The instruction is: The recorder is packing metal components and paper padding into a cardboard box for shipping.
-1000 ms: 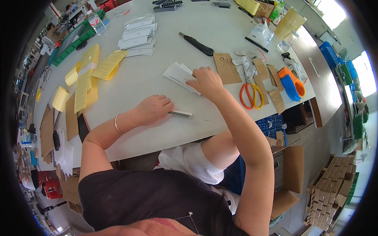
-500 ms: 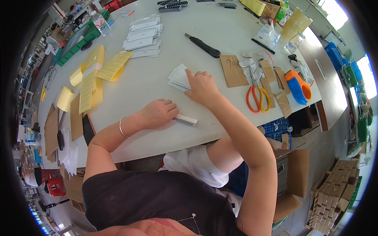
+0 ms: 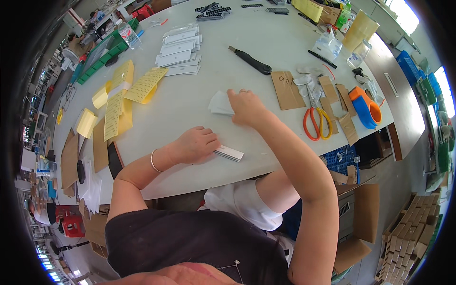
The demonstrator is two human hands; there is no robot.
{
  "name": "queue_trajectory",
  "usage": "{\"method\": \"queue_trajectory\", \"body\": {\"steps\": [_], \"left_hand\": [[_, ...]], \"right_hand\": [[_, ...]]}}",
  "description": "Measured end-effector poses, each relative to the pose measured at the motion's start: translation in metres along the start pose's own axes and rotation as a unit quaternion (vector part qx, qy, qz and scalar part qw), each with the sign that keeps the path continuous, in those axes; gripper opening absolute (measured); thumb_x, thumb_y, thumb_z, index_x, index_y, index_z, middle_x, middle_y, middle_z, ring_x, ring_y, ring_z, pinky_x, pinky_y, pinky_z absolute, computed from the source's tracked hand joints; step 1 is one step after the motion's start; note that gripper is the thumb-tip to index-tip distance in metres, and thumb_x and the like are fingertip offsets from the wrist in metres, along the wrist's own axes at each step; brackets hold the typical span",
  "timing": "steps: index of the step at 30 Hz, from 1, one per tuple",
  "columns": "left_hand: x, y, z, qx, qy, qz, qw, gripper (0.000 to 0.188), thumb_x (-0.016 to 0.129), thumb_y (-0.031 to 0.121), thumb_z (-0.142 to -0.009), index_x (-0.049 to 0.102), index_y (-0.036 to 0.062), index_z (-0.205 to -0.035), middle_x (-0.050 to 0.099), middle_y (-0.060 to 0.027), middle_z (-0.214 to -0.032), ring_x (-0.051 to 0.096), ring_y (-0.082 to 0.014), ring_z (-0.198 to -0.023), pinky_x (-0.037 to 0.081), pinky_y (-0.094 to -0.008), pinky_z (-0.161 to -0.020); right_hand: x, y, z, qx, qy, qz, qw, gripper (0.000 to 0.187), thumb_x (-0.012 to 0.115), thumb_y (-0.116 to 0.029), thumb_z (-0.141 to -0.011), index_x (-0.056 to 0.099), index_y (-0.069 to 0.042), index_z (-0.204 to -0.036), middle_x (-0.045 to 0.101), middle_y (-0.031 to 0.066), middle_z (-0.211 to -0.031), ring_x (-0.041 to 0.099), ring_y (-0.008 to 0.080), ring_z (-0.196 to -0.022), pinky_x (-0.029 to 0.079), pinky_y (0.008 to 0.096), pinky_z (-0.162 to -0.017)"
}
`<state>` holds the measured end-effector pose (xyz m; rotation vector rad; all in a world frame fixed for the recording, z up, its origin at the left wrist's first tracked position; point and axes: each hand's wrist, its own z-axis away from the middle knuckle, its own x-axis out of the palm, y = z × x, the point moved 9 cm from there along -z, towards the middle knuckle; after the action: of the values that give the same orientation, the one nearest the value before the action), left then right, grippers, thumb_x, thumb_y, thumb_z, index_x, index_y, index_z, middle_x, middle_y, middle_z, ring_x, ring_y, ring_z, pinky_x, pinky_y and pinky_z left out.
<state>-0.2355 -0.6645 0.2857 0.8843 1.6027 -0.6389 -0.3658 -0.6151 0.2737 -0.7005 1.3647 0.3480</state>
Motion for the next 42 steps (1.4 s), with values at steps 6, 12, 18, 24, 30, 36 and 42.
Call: {"method": "queue_trajectory", "body": {"steps": [6, 12, 18, 24, 30, 36, 42], "left_hand": [[-0.026, 0.012, 0.006, 0.026, 0.136, -0.051, 0.989, 0.018, 0.063, 0.012, -0.065, 0.05, 0.0095, -0.078, 0.053, -0.0042, -0.093, 0.052, -0.0206, -0.088, 0.039, -0.0348, -0.079], [-0.033, 0.004, 0.006, -0.001, 0.221, -0.099, 0.97, 0.03, 0.068, 0.016, -0.064, 0.052, 0.01, -0.089, 0.052, -0.0041, -0.098, 0.052, -0.0207, -0.091, 0.038, -0.0365, -0.082], [-0.022, -0.021, -0.009, -0.076, 0.121, 0.013, 0.99, 0.036, 0.074, 0.019, -0.061, 0.051, 0.0094, -0.087, 0.055, -0.0039, -0.087, 0.055, -0.0202, -0.077, 0.042, -0.0345, -0.07], [-0.016, -0.046, -0.016, -0.166, 0.072, 0.009, 0.983, 0.039, 0.073, 0.024, -0.063, 0.05, 0.0085, -0.091, 0.055, -0.0055, -0.08, 0.054, -0.0229, -0.076, 0.041, -0.0351, -0.069], [-0.009, -0.05, -0.008, -0.199, 0.048, 0.015, 0.979, 0.041, 0.069, 0.021, -0.063, 0.048, 0.0069, -0.095, 0.054, -0.0066, -0.084, 0.053, -0.023, -0.081, 0.039, -0.0352, -0.073], [-0.019, -0.047, 0.011, -0.202, 0.097, -0.013, 0.975, 0.047, 0.071, 0.019, -0.062, 0.049, 0.0082, -0.101, 0.055, -0.0053, -0.09, 0.052, -0.022, -0.084, 0.037, -0.0367, -0.08], [-0.044, -0.024, 0.03, -0.203, 0.189, -0.098, 0.956, 0.046, 0.072, 0.012, -0.061, 0.056, 0.0083, -0.104, 0.053, -0.0033, -0.093, 0.054, -0.0209, -0.085, 0.042, -0.0346, -0.073]], "right_hand": [[0.003, -0.031, 0.032, -0.038, -0.1, -0.104, 0.989, 0.058, 0.066, -0.016, -0.063, 0.044, 0.004, -0.113, 0.06, 0.0218, -0.088, 0.059, 0.0336, -0.087, 0.048, 0.0388, -0.073], [0.023, -0.045, 0.053, -0.053, -0.196, -0.26, 0.944, 0.055, 0.066, -0.023, -0.064, 0.052, 0.003, -0.111, 0.061, 0.0189, -0.09, 0.06, 0.0321, -0.084, 0.047, 0.0371, -0.072], [0.017, -0.022, 0.063, -0.115, -0.014, -0.282, 0.952, 0.036, 0.058, -0.032, -0.078, 0.062, -0.01, -0.106, 0.06, 0.0173, -0.103, 0.058, 0.0269, -0.093, 0.044, 0.0339, -0.081], [0.038, 0.041, 0.073, 0.174, 0.097, -0.656, 0.728, 0.061, 0.041, -0.05, -0.091, 0.051, 0.003, -0.12, 0.055, 0.0098, -0.116, 0.048, 0.017, -0.106, 0.035, 0.0308, -0.095], [0.045, 0.013, 0.061, 0.184, 0.151, -0.731, 0.64, 0.062, 0.038, -0.052, -0.091, 0.05, 0.0, -0.122, 0.052, 0.0106, -0.121, 0.046, 0.0179, -0.108, 0.031, 0.0301, -0.098], [0.044, -0.001, 0.064, 0.168, 0.017, -0.574, 0.801, 0.044, 0.05, -0.038, -0.088, 0.057, -0.003, -0.114, 0.061, 0.0103, -0.101, 0.056, 0.0185, -0.092, 0.042, 0.0303, -0.083], [0.031, -0.02, 0.069, 0.051, 0.006, -0.428, 0.902, 0.036, 0.065, -0.024, -0.078, 0.059, 0.001, -0.103, 0.062, 0.0129, -0.087, 0.06, 0.0201, -0.08, 0.047, 0.032, -0.071]]}}
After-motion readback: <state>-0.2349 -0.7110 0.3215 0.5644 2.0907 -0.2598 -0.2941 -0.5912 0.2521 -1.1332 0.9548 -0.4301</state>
